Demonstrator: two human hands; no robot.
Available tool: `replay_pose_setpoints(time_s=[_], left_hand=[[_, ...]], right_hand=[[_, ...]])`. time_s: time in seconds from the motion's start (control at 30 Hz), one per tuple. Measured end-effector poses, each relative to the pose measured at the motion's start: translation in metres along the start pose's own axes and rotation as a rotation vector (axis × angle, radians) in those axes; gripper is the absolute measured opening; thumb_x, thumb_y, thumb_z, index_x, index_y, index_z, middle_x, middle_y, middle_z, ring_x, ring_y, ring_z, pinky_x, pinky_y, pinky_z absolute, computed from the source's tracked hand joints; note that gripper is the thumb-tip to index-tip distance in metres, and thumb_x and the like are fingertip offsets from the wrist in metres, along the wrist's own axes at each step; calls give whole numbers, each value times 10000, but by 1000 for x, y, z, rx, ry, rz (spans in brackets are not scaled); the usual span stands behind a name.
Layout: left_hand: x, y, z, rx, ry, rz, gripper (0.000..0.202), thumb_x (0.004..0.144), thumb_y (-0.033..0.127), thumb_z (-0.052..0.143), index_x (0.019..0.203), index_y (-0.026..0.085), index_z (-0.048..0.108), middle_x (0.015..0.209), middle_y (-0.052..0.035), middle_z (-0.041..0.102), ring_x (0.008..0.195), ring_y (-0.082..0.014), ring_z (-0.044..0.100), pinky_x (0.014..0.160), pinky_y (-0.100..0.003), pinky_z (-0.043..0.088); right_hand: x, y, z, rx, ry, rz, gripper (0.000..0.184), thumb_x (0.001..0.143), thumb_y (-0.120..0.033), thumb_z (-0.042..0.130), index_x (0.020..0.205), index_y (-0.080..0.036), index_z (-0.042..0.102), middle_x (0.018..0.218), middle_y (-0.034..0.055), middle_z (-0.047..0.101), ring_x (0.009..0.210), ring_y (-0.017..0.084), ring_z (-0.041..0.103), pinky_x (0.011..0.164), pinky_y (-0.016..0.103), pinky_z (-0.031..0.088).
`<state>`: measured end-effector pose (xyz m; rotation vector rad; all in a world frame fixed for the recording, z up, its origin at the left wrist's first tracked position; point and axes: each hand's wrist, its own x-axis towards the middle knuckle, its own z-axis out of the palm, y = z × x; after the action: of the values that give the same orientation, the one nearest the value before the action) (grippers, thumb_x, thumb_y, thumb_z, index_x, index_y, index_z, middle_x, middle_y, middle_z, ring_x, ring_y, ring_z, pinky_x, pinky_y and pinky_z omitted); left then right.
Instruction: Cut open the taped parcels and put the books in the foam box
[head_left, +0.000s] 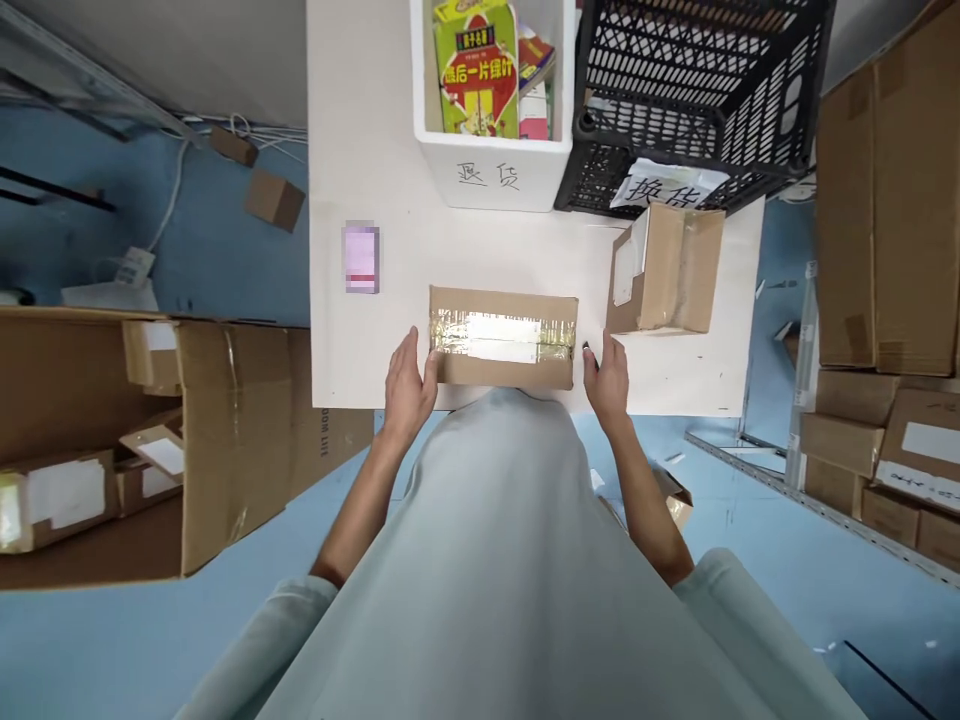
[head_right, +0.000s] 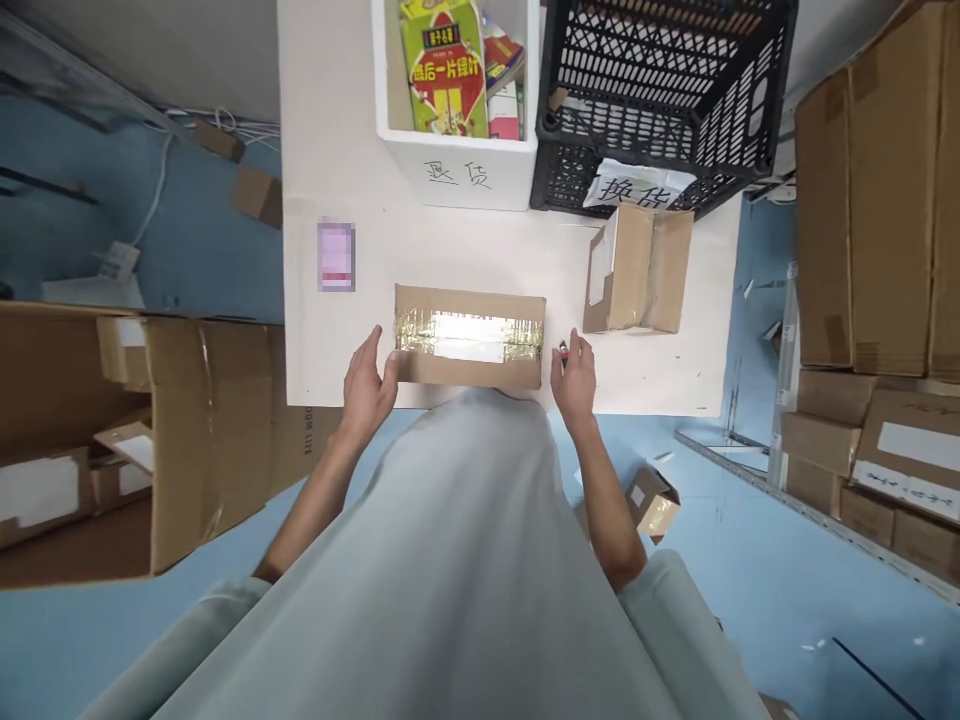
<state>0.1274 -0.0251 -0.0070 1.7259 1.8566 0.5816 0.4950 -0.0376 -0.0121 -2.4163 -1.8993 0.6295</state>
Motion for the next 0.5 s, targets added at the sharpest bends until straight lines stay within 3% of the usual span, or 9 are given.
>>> replay_pose_setpoints(time_s=[0.07, 0.17, 0.23, 0.33, 0.43, 0.5], left_hand=[[-9, -10, 9, -12, -2, -84, 743, 1166, 694, 439, 1695, 186, 552, 1628, -235, 675, 1542, -390, 633, 1287, -612, 539], [-14, -20, 23, -34, -10, -138, 667, 1147, 608, 523, 1633, 159, 600, 1525, -231, 734, 1442, -391, 675, 1236, -598, 564], [-15, -25, 29, -57, -5, -141, 619, 1132, 533, 556, 1617, 152, 609, 1506, -228, 734, 1412, -381, 675, 1225, -580, 564], [-17, -32, 35, -125, 10, -126, 580, 1122, 493, 575, 1599, 166, 623, 1499, -217, 724, 1376, -360, 676, 1192, -551, 584], [-19, -36, 38, -204, 25, -116, 572, 1128, 516, 575, 1595, 190, 632, 1500, -201, 716, 1339, -334, 691, 1142, -517, 620], [-20, -36, 40, -245, 38, -114, 577, 1133, 530, 573, 1603, 201, 630, 1495, -192, 718, 1317, -321, 704, 1124, -505, 633]], right_hand=[[15, -7, -11, 42, 53, -207, 673, 1211, -449, 434, 1786, -102, 387, 1768, 277, 471, 1669, 308, 440, 1343, 468, 432], [45, -14, -17, 44, 19, -470, 785, 1136, -515, 633, 1799, -169, 394, 1847, 252, 386, 1731, 388, 358, 1380, 608, 392], [64, -14, -17, 7, -34, -567, 856, 1103, -505, 692, 1815, -164, 362, 1870, 268, 348, 1742, 441, 336, 1375, 677, 380], [82, -16, -17, -120, -120, -658, 852, 1109, -453, 663, 1811, -95, 341, 1873, 305, 329, 1743, 481, 330, 1356, 688, 391], [91, -19, -26, -213, -154, -704, 722, 1154, -444, 528, 1735, -25, 437, 1814, 336, 429, 1680, 484, 440, 1269, 615, 484], [97, -19, -35, -190, -144, -679, 642, 1187, -491, 429, 1637, -47, 541, 1644, 316, 642, 1485, 453, 646, 1127, 533, 564]])
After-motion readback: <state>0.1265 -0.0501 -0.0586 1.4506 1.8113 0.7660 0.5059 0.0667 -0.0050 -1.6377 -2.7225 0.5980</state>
